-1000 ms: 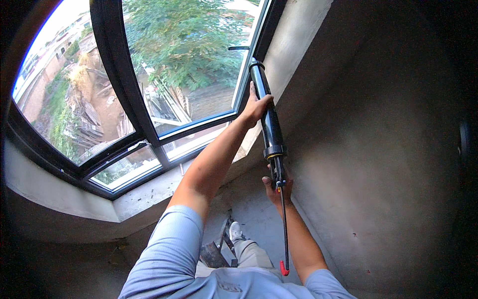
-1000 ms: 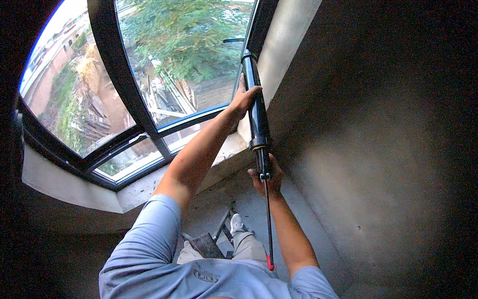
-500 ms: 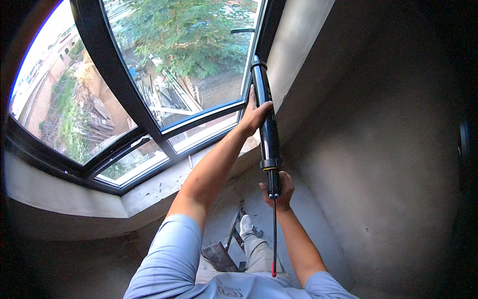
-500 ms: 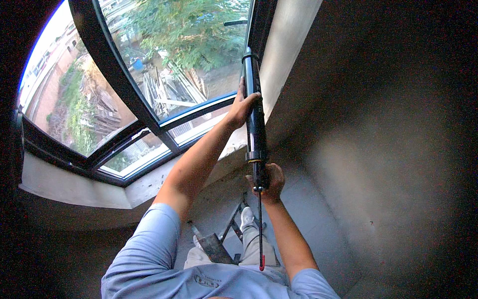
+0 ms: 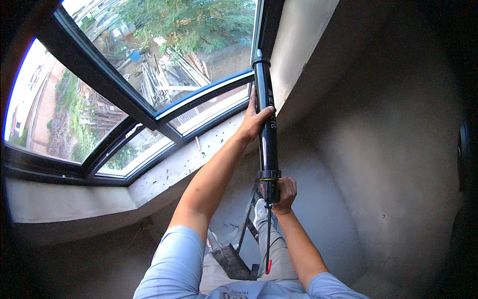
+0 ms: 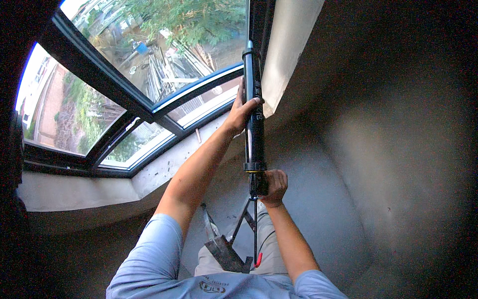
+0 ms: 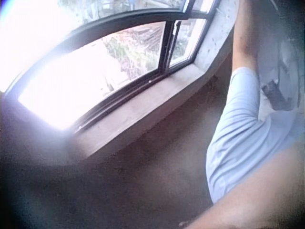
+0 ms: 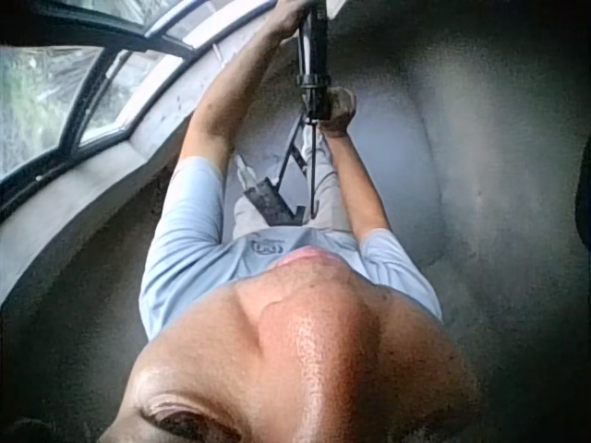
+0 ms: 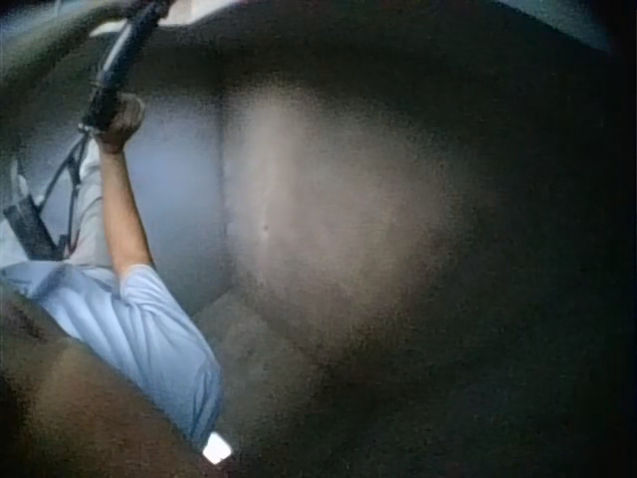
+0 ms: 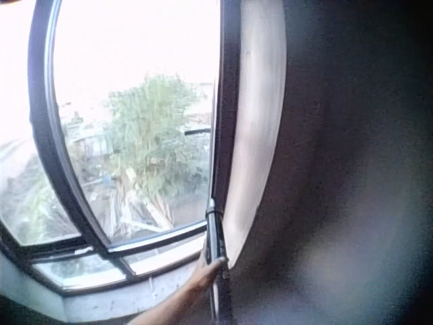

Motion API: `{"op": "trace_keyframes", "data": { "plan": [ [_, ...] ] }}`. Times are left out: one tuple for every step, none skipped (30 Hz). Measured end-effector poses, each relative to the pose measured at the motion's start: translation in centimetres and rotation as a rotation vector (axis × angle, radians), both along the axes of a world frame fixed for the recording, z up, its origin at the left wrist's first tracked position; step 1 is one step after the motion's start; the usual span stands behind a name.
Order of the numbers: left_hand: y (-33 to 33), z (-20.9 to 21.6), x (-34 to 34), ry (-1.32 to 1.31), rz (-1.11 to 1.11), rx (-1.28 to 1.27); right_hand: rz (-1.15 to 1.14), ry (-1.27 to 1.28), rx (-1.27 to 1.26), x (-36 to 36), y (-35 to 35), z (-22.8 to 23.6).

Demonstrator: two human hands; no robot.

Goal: The person carries a step ladder and a caulking gun into a room, positions the ladder under a window, and climbs it. They apply sealant along the window frame seams using the caulking gun, then descend and place the tools on the windowsill.

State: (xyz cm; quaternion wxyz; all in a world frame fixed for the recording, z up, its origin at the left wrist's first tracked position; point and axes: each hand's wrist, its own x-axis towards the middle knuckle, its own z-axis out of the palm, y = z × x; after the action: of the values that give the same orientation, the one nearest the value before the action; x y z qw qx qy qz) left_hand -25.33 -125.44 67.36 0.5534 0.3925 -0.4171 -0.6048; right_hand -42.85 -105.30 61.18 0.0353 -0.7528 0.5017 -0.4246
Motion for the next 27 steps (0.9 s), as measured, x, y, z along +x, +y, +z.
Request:
{"op": "trace_keyframes", "data": {
  "plan": [
    [0.3,-0.6,0.1,-0.002,-0.007,0.022,-0.004,0.013,0.014,-0.1,0.2,-1.1],
    [0.4,-1.4,0.3,0.009,-0.005,0.005,0.003,0.005,0.017,-0.1,0.3,-2.2],
    [0.4,-2.2,0.3,-0.021,-0.007,0.008,0.003,0.0,0.027,-0.1,0.6,-3.3],
    [0.2,-3.2,0.4,-0.021,-0.005,0.008,0.009,-0.01,0.047,-0.1,0.4,-4.4],
    [0.2,-4.1,0.5,-0.026,-0.004,0.016,0.017,-0.011,0.055,-0.1,0.5,-5.4],
    [0.1,-5.0,0.7,-0.031,-0.003,0.023,0.025,-0.017,0.084,-0.1,0.6,-6.2],
    [-0.1,-5.8,0.9,-0.092,0.009,0.048,0.032,-0.023,0.113,-0.1,0.7,-6.9],
    [-0.1,-6.5,1.0,-0.069,-0.002,0.009,0.032,-0.019,0.111,0.0,0.7,-7.5],
    [0.0,-7.1,1.1,-0.065,-0.007,0.018,0.032,-0.014,0.11,0.0,0.9,-7.8],
    [0.2,-7.5,1.2,-0.066,-0.004,0.024,0.031,-0.009,0.108,-0.1,1.1,-8.0],
    [0.3,-7.8,1.2,-0.059,-0.005,-0.012,0.03,-0.002,0.126,-0.1,1.4,-8.1],
    [0.5,-8.0,1.1,-0.046,-0.014,0.021,0.029,0.005,0.144,-0.2,1.7,-8.1],
    [0.8,-8.1,1.1,-0.032,-0.024,0.054,0.028,0.012,0.162,-0.4,2.0,-8.1],
    [0.9,-8.2,1.0,-0.019,-0.032,0.078,0.025,0.008,0.176,-0.5,2.2,-8.1],
    [1.0,-8.3,0.9,-0.028,-0.023,0.058,0.023,0.005,0.192,-0.6,2.5,-8.1],
    [1.0,-8.3,0.8,-0.036,-0.015,0.038,0.022,0.001,0.209,-0.7,2.5,-8.3],
    [1.1,-8.4,0.7,-0.036,-0.011,0.032,0.02,0.0,0.202,-0.8,2.5,-8.4],
    [1.1,-8.6,0.7,-0.036,-0.007,0.027,0.018,-0.001,0.195,-0.8,2.4,-8.5],
    [1.1,-8.7,0.7,-0.028,-0.006,0.035,0.036,-0.001,0.154,-0.7,2.3,-8.5],
    [1.0,-8.9,0.8,-0.022,-0.008,0.047,0.031,-0.005,0.184,-0.5,2.3,-8.5],
    [1.0,-9.1,0.8,-0.015,-0.009,0.059,0.046,-0.007,0.179,-0.3,2.3,-8.2],
    [1.1,-9.3,0.8,-0.011,-0.012,0.074,0.061,-0.01,0.175,-0.2,2.4,-7.8],
    [1.1,-9.4,0.9,-0.007,-0.015,0.089,-0.003,0.037,0.174,0.0,2.6,-7.2],
    [1.2,-9.5,0.9,-0.023,-0.002,0.07,-0.067,0.085,0.174,0.1,3.1,-6.4],
    [1.2,-9.6,0.9,-0.04,0.011,0.051,-0.125,0.164,0.25,0.0,3.5,-5.5],
    [1.2,-9.6,0.8,-0.054,0.03,0.072,-0.023,0.013,0.346,-0.3,4.1,-4.4],
    [1.2,-9.4,0.7,0.006,0.006,0.078,0.086,-0.111,0.512,-0.7,4.9,-3.3]
  ]
}}
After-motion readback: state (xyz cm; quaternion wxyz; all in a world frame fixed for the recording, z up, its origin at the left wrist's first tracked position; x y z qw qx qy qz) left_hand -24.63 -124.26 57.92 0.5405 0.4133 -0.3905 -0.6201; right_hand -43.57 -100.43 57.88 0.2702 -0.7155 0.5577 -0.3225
